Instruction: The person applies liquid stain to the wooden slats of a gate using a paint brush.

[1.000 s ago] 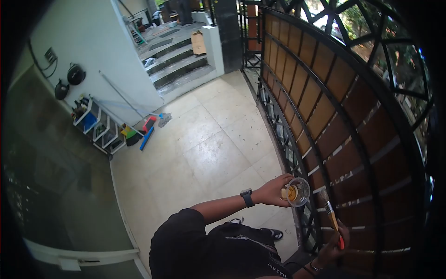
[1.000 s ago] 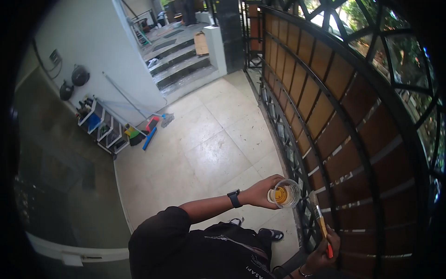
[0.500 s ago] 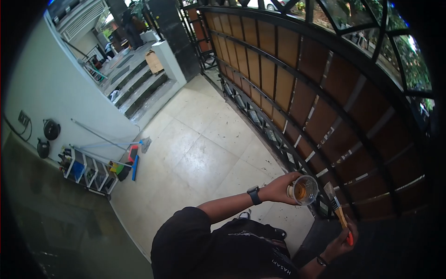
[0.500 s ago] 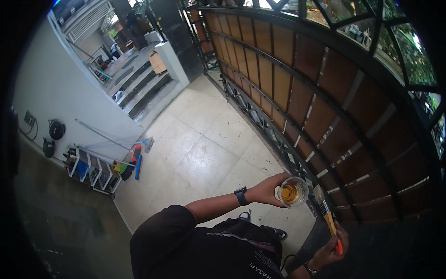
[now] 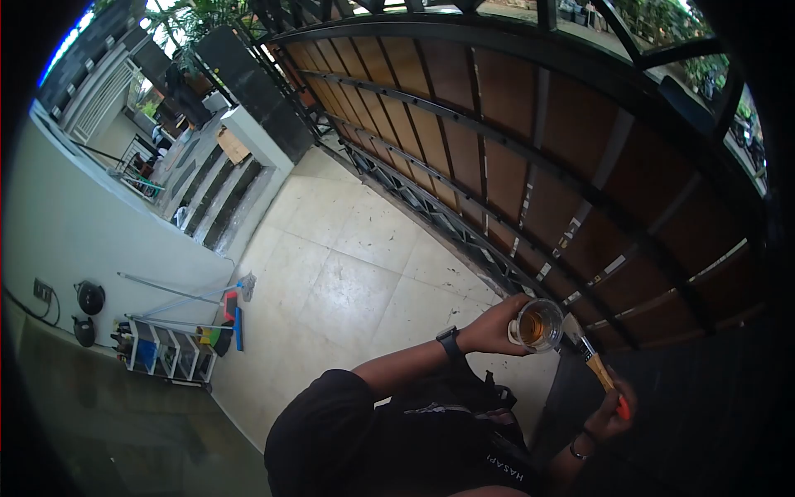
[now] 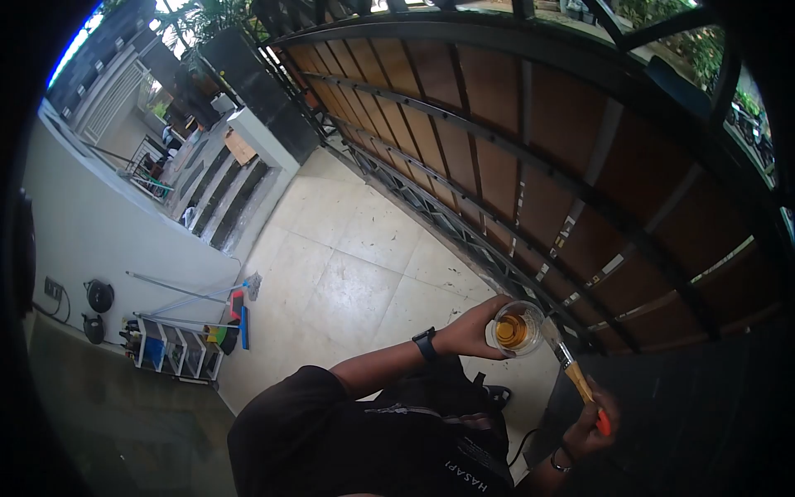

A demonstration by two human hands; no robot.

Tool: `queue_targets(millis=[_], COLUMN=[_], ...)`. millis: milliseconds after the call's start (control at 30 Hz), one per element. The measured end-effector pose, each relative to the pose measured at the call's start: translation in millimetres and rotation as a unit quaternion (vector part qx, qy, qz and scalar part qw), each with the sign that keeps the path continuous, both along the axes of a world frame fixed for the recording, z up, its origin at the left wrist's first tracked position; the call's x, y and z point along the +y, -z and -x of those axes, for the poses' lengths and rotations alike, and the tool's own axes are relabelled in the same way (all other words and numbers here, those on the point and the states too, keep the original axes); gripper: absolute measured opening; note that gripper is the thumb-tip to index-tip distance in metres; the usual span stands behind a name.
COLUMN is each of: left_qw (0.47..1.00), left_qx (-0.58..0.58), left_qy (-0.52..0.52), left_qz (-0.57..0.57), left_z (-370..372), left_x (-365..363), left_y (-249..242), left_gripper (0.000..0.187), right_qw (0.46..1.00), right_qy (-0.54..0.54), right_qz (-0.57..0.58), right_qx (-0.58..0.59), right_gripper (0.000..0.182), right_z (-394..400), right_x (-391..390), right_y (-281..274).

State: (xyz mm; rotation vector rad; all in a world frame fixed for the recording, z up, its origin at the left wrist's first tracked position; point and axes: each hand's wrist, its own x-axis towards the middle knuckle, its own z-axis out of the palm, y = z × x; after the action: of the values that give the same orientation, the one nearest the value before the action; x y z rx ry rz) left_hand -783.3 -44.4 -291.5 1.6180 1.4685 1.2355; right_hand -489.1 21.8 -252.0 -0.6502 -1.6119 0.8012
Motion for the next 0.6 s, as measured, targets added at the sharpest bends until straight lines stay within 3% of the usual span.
queue_targets(millis=[167,367,600], left_qw=[0.999,0.989,0.98], left_qx=[0.03,0.124,0.075], left_qy=[0.031,0.064,0.174], left_qz=[-0.004,-0.038,-0.058], left_z=[1,16,34], left_x=[32,79,125], left_y=[-7,-8,-23], left_gripper=[0.089,0.093,0.082], right_qw=[0.999,0.99,0.976], right_qy=[-0.01,0.064,0.106], right_qz=[-0.033,-0.068,-0.065], right_qx=[-0.017,-0.108,-0.179], right_gripper=[0.023,0.012,0.014], right_z=[7,41,88], right_x=[13,19,24], right_y=[-10,-59,-66])
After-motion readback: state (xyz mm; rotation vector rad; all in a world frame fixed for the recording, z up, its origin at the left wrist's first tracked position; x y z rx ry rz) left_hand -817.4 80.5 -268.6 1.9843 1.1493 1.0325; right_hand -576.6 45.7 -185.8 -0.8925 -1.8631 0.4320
